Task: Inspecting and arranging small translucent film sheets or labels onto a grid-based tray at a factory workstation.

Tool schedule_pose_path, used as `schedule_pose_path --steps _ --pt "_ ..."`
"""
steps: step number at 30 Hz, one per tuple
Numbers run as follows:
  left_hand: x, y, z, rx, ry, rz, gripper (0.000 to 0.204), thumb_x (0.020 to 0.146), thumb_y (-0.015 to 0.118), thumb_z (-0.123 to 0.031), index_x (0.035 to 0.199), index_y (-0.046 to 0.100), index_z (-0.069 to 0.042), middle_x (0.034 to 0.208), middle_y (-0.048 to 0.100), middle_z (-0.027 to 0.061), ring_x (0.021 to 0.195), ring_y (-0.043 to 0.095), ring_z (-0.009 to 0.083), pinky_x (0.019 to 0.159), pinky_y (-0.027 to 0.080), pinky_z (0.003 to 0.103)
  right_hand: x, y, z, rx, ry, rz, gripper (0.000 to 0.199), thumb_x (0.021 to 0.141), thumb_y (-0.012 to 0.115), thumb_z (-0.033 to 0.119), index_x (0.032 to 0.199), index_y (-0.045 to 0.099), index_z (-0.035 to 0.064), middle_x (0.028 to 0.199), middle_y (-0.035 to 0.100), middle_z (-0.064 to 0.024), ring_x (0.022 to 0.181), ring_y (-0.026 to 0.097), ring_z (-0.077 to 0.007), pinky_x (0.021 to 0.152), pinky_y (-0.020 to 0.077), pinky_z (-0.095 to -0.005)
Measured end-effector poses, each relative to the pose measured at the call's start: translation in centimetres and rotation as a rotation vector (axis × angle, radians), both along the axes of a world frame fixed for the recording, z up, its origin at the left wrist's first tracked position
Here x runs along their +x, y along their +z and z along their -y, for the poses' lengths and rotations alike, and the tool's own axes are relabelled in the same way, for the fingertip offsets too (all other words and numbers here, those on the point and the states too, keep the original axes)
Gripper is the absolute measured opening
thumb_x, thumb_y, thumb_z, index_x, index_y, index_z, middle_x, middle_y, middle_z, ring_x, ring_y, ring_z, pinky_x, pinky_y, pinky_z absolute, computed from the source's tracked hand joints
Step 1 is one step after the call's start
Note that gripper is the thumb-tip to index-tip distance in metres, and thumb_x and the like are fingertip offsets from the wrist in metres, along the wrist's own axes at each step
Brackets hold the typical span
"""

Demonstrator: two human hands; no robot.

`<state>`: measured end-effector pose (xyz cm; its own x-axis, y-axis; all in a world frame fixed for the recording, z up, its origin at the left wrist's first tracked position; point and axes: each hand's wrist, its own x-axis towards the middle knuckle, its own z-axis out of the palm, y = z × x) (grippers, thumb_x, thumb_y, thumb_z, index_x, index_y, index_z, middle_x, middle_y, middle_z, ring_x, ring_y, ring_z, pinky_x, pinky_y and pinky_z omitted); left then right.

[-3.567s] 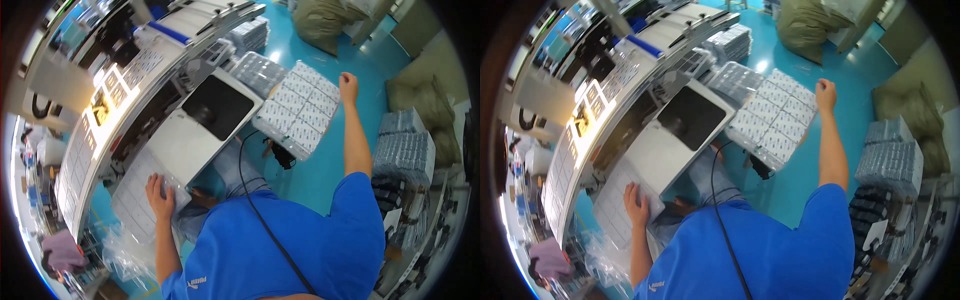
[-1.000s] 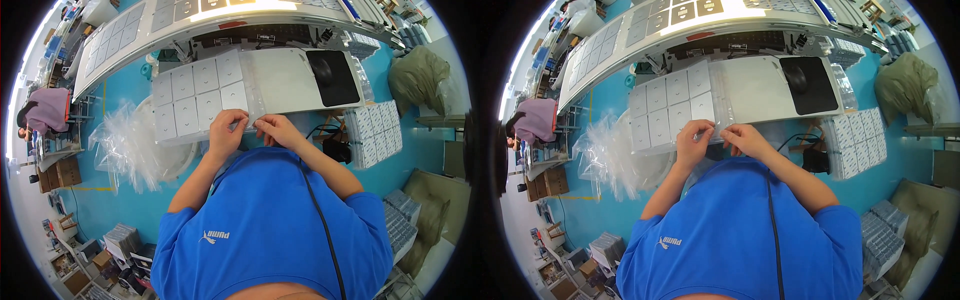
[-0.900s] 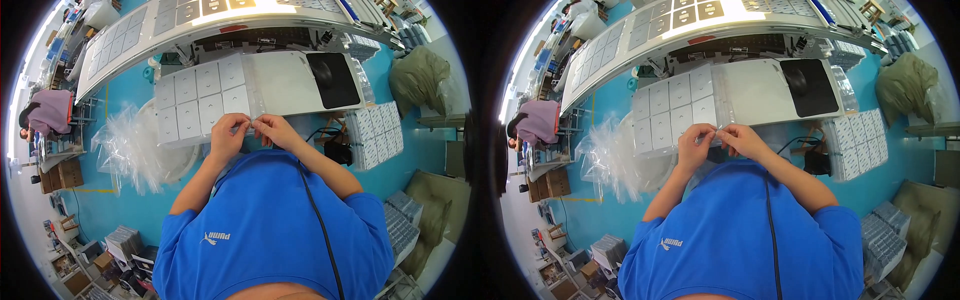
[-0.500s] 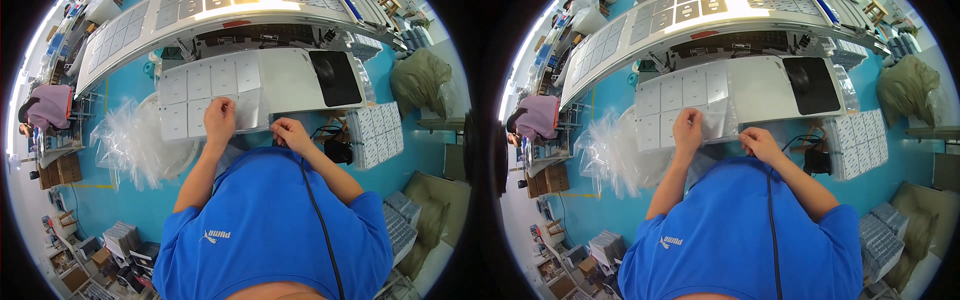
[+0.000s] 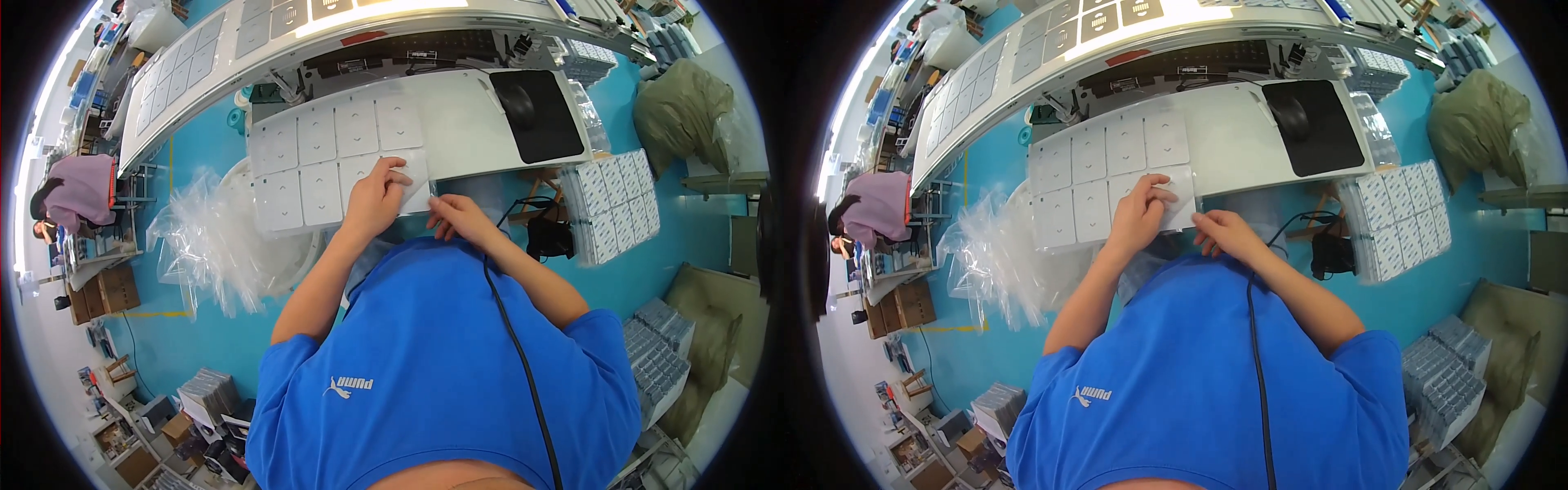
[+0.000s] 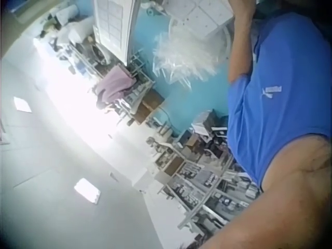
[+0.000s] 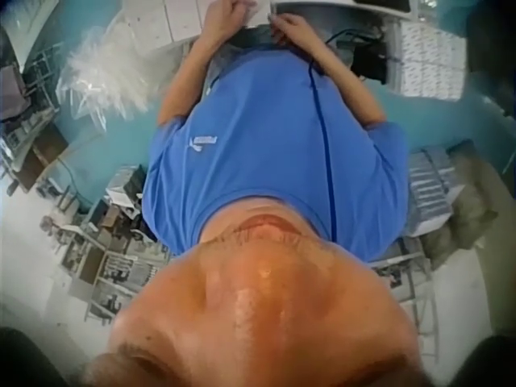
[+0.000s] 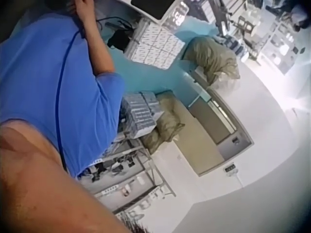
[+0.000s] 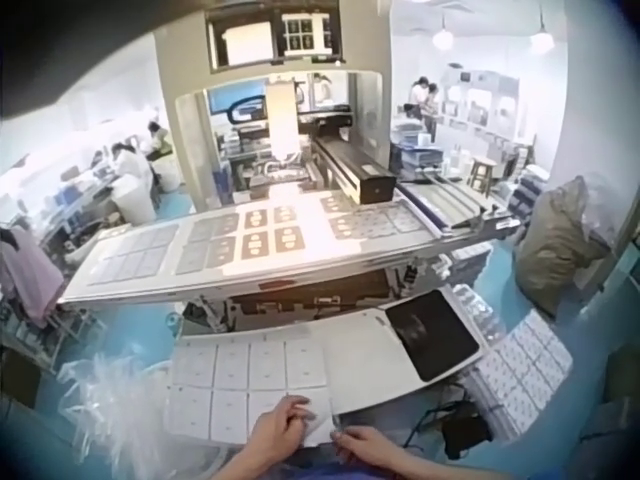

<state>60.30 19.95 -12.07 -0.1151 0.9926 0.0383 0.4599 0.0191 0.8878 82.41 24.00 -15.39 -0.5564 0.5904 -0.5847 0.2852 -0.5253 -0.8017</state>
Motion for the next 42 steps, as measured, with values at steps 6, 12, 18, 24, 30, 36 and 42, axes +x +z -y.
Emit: schedule_pose_path --steps 6,12,18,24,30,36,42 --pt "2.0 2.0 -2.3 -0.126 -0.146 -0.459 0.027 0.096 0.067 -0.031 0.105 0.068 -0.005 0.090 0.075 0.0124 0.086 0.073 0.0320 0.075 0.055 0.044 -0.5 -1.5 -0.1 0.121 0.021 -0.027 0.037 0.105 0.066 0.037 0.090 0.069 0.0031 0.067 0.065 -0.0020 0.053 0.057 -0.0081 0.050 0.0435 -0.0233" --pt "-3.2 -1.0 -5.5 0.065 -0.020 -0.561 0.029 0.096 0.069 -0.037 0.085 0.071 -0.009 0.076 0.071 0.0148 0.074 0.070 0.0373 0.066 0.053 0.048 0.3 -2.4 -0.5 0.118 -0.061 -0.059 0.035 0.103 0.070 0.034 0.085 0.070 0.0041 0.062 0.062 -0.0008 0.051 0.053 -0.0069 0.048 0.0411 -0.0227" --pt "-8.6 -1.1 -7.6 0.125 0.078 -0.634 0.034 0.096 0.069 -0.040 0.082 0.069 -0.009 0.075 0.071 0.0125 0.071 0.069 0.0365 0.063 0.052 0.047 0.3 -2.0 -1.1 0.102 -0.058 -0.055 0.034 0.103 0.070 0.033 0.082 0.069 0.0050 0.062 0.061 -0.0003 0.050 0.052 -0.0066 0.048 0.0405 -0.0222" --pt "-9.4 -1.5 -7.5 0.176 0.135 -0.609 0.034 0.096 0.070 -0.039 0.081 0.067 -0.009 0.073 0.070 0.0128 0.069 0.069 0.0362 0.063 0.052 0.047 0.2 -0.1 -1.6 0.355 0.051 0.184 0.034 0.099 0.073 0.033 0.091 0.069 0.0006 0.076 0.067 -0.0059 0.063 0.064 -0.0145 0.058 0.0507 -0.0288" --pt "-8.8 -0.9 -6.8 0.126 0.045 -0.607 0.033 0.098 0.067 -0.036 0.080 0.065 -0.008 0.073 0.070 0.0143 0.069 0.068 0.0372 0.064 0.052 0.048 -4.4 2.1 -3.5 1.484 0.079 0.250 0.066 0.095 0.071 0.034 0.143 0.048 -0.0063 0.149 0.049 -0.0269 0.135 0.050 -0.0437 0.113 0.0425 -0.0486" --pt "-9.4 -1.6 -6.5 0.047 0.034 -0.655 0.036 0.100 0.062 -0.039 0.081 0.066 -0.009 0.074 0.069 0.0164 0.072 0.067 0.0411 0.065 0.051 0.051 -6.4 -0.1 -3.7 1.378 0.264 0.570 0.089 0.100 0.061 0.047 0.159 0.026 -0.0107 0.165 0.030 -0.0313 0.155 0.027 -0.0463 0.126 0.0234 -0.0557" --pt "-14.5 -2.6 -8.4 0.145 0.152 -0.750 0.037 0.102 0.060 -0.043 0.083 0.067 -0.012 0.072 0.069 0.0162 0.069 0.068 0.0397 0.062 0.051 0.051 -7.1 -0.5 -5.1 1.409 0.299 0.651 0.087 0.103 0.053 0.052 0.161 0.025 -0.0056 0.168 0.028 -0.0258 0.157 0.026 -0.0416 0.126 0.0206 -0.0567"
